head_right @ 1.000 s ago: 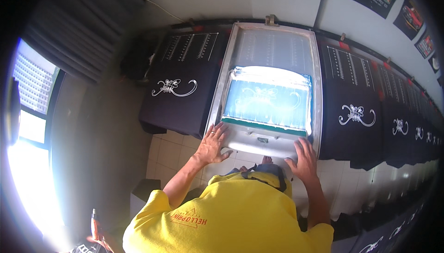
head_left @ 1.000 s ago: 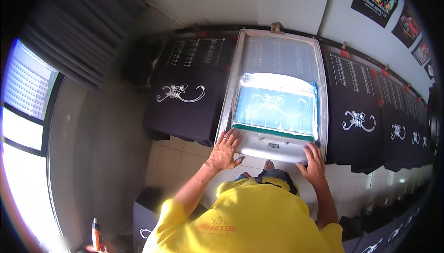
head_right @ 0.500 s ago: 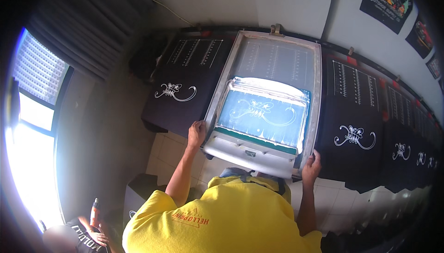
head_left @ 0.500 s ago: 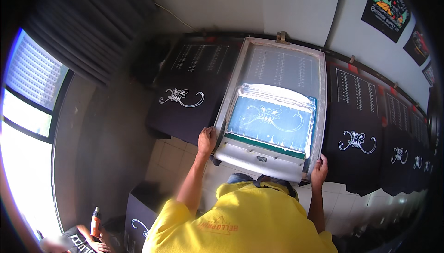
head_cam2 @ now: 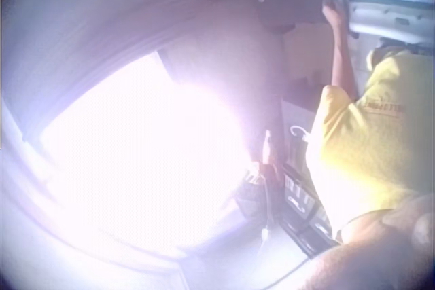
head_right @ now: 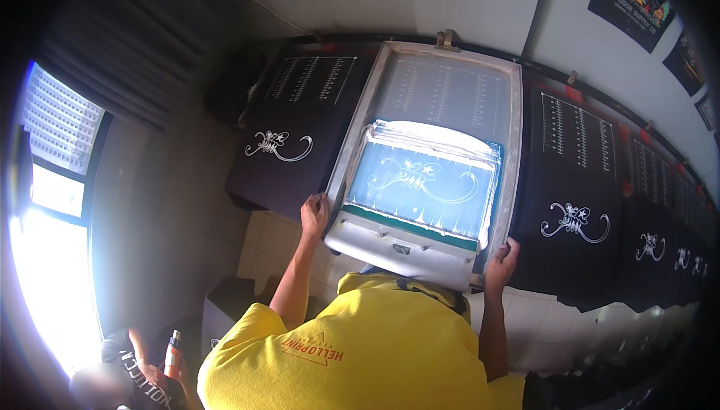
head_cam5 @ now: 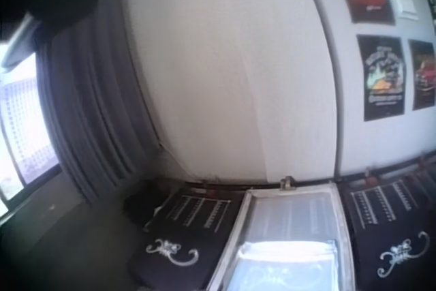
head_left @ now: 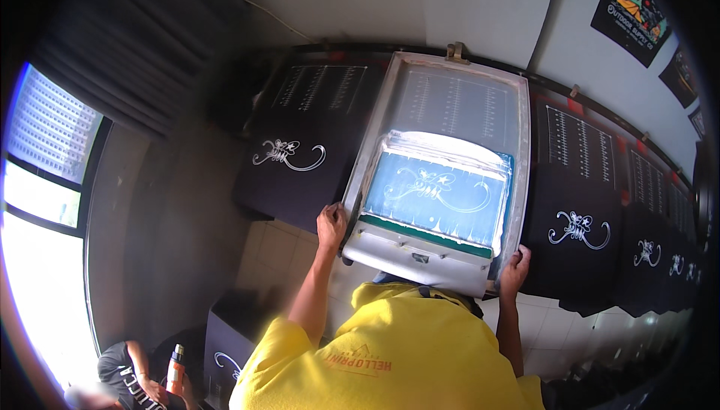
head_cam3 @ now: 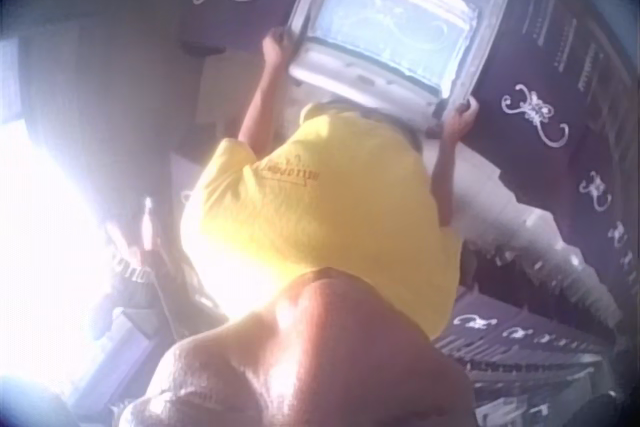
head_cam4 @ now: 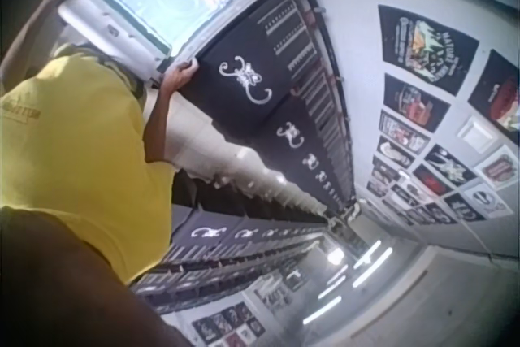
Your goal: The person applies ink to a screen and uses a squeegee to transfer a design onto shirts by hand, repeating the process for multiple items along a press.
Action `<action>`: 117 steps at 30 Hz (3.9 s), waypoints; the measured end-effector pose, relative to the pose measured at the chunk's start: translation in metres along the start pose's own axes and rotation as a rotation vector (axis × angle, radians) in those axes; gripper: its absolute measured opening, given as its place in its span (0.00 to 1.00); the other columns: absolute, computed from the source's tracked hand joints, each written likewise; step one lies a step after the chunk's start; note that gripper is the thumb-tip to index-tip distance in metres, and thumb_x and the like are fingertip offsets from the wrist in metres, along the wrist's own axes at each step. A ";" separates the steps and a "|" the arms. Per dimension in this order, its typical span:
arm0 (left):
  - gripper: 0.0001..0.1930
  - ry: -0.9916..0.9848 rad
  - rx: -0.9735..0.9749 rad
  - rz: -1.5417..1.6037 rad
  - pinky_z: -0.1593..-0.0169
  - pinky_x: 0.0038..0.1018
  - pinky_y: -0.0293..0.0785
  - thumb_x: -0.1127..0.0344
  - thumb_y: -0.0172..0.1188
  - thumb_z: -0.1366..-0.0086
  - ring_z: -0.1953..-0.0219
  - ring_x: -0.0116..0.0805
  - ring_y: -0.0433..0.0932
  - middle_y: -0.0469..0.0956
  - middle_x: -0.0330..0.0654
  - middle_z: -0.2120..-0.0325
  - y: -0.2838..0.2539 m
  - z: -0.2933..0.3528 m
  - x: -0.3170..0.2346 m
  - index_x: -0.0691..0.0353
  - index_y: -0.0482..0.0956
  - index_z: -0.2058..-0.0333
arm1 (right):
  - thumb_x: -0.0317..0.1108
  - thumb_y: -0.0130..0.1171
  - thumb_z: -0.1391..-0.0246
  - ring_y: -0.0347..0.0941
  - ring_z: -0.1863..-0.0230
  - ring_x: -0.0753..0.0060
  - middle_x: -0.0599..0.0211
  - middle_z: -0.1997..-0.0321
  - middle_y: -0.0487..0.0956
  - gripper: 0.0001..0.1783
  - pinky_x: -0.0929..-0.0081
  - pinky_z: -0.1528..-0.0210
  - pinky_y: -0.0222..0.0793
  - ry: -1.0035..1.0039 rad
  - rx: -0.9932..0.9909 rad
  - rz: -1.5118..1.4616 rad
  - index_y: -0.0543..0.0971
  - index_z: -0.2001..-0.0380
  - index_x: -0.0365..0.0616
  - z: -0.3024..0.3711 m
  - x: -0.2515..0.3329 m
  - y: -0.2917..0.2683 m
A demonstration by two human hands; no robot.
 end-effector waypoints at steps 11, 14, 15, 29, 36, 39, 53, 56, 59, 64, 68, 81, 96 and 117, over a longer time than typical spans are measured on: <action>0.12 -0.022 0.052 -0.002 0.57 0.42 0.76 0.67 0.53 0.35 0.62 0.62 0.80 0.80 0.61 0.68 0.090 -0.040 0.009 0.70 0.82 0.65 | 0.32 0.46 0.34 0.76 0.55 0.38 0.39 0.58 0.79 0.15 0.56 0.50 0.70 0.015 -0.008 0.048 0.72 0.47 0.40 -0.079 -0.040 0.042; 0.14 -0.053 0.132 -0.083 0.57 0.42 0.76 0.64 0.54 0.36 0.63 0.61 0.81 0.81 0.61 0.69 0.128 -0.009 -0.017 0.70 0.83 0.64 | 0.34 0.46 0.34 0.76 0.53 0.36 0.37 0.56 0.80 0.17 0.55 0.48 0.70 0.029 0.000 0.062 0.75 0.48 0.37 -0.099 -0.090 0.006; 0.15 -0.083 0.166 -0.084 0.58 0.42 0.76 0.63 0.55 0.37 0.63 0.61 0.81 0.81 0.61 0.70 0.135 -0.001 -0.021 0.70 0.83 0.64 | 0.34 0.46 0.34 0.76 0.52 0.37 0.37 0.55 0.79 0.18 0.55 0.47 0.70 0.035 0.005 0.082 0.75 0.48 0.36 -0.099 -0.103 -0.003; 0.16 -0.190 0.167 0.169 0.72 0.31 0.66 0.63 0.55 0.36 0.79 0.28 0.68 0.74 0.40 0.84 0.151 0.173 -0.253 0.76 0.81 0.68 | 0.31 0.54 0.41 0.81 0.57 0.50 0.44 0.59 0.82 0.15 0.64 0.53 0.75 0.077 0.016 -0.071 0.80 0.54 0.33 -0.164 -0.181 -0.263; 0.18 -0.156 0.037 0.149 0.73 0.38 0.61 0.62 0.50 0.37 0.82 0.35 0.64 0.67 0.47 0.87 0.186 0.008 -0.398 0.74 0.73 0.77 | 0.29 0.56 0.41 0.80 0.66 0.66 0.51 0.66 0.83 0.14 0.71 0.60 0.75 -0.002 0.042 -0.213 0.81 0.55 0.34 -0.396 -0.066 -0.238; 0.18 -0.171 0.062 0.223 0.74 0.35 0.59 0.61 0.51 0.36 0.81 0.30 0.62 0.67 0.40 0.87 0.275 -0.101 -0.387 0.71 0.72 0.78 | 0.27 0.56 0.41 0.79 0.67 0.70 0.54 0.66 0.83 0.13 0.72 0.61 0.74 -0.047 -0.004 -0.211 0.81 0.54 0.34 -0.497 -0.055 -0.163; 0.15 -0.147 0.207 0.330 0.62 0.33 0.73 0.63 0.57 0.35 0.69 0.39 0.80 0.81 0.52 0.72 0.604 -0.267 -0.177 0.73 0.82 0.63 | 0.24 0.57 0.42 0.80 0.61 0.68 0.53 0.61 0.84 0.12 0.72 0.54 0.74 0.003 -0.149 -0.060 0.82 0.56 0.32 -0.628 -0.224 0.079; 0.15 -0.085 0.227 0.252 0.59 0.37 0.74 0.62 0.57 0.36 0.67 0.49 0.82 0.81 0.57 0.69 0.532 -0.209 -0.182 0.71 0.83 0.64 | 0.23 0.56 0.44 0.80 0.60 0.66 0.52 0.61 0.84 0.12 0.72 0.53 0.73 0.022 -0.160 -0.051 0.82 0.57 0.31 -0.544 -0.221 0.023; 0.16 -0.123 0.245 0.190 0.58 0.39 0.75 0.60 0.56 0.37 0.65 0.54 0.82 0.82 0.58 0.69 0.413 -0.146 -0.195 0.69 0.83 0.63 | 0.22 0.56 0.45 0.81 0.60 0.65 0.51 0.62 0.84 0.12 0.73 0.54 0.74 0.041 -0.143 -0.034 0.82 0.58 0.31 -0.443 -0.177 -0.045; 0.16 -0.088 0.198 0.182 0.57 0.39 0.75 0.59 0.56 0.37 0.64 0.56 0.81 0.81 0.59 0.69 0.255 -0.067 -0.219 0.69 0.83 0.64 | 0.21 0.53 0.44 0.78 0.63 0.74 0.60 0.66 0.83 0.13 0.76 0.57 0.72 -0.027 -0.163 -0.052 0.82 0.57 0.31 -0.321 -0.098 -0.140; 0.16 -0.084 0.199 0.143 0.56 0.41 0.75 0.60 0.56 0.37 0.63 0.58 0.81 0.81 0.60 0.68 0.214 -0.044 -0.224 0.70 0.83 0.64 | 0.21 0.53 0.44 0.78 0.62 0.72 0.59 0.65 0.84 0.13 0.76 0.56 0.72 0.026 -0.127 -0.060 0.82 0.58 0.31 -0.287 -0.075 -0.165; 0.16 -0.065 0.230 0.108 0.54 0.41 0.75 0.60 0.55 0.36 0.61 0.59 0.81 0.82 0.60 0.66 0.318 -0.135 -0.239 0.70 0.83 0.63 | 0.22 0.53 0.43 0.78 0.63 0.73 0.58 0.65 0.84 0.12 0.76 0.56 0.72 -0.015 -0.151 -0.027 0.82 0.58 0.31 -0.408 -0.102 -0.099; 0.14 -0.025 0.321 0.028 0.61 0.39 0.76 0.61 0.58 0.36 0.68 0.58 0.82 0.80 0.60 0.74 0.611 -0.303 -0.350 0.68 0.84 0.65 | 0.22 0.59 0.46 0.79 0.64 0.72 0.57 0.65 0.84 0.12 0.75 0.58 0.74 0.023 -0.144 -0.039 0.83 0.58 0.34 -0.733 -0.209 -0.010; 0.15 0.090 0.148 0.079 0.62 0.39 0.76 0.60 0.57 0.33 0.68 0.54 0.81 0.82 0.57 0.68 0.219 -0.216 0.049 0.68 0.83 0.62 | 0.29 0.60 0.43 0.72 0.43 0.49 0.53 0.45 0.77 0.17 0.60 0.41 0.68 -0.523 -0.049 0.242 0.78 0.50 0.39 -0.195 0.036 0.223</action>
Point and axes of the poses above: each hand's wrist, its own z-axis away from the middle knuckle, its own y-axis out of the palm, x = y × z, the point moved 10 cm from there along -z, towards the middle knuckle
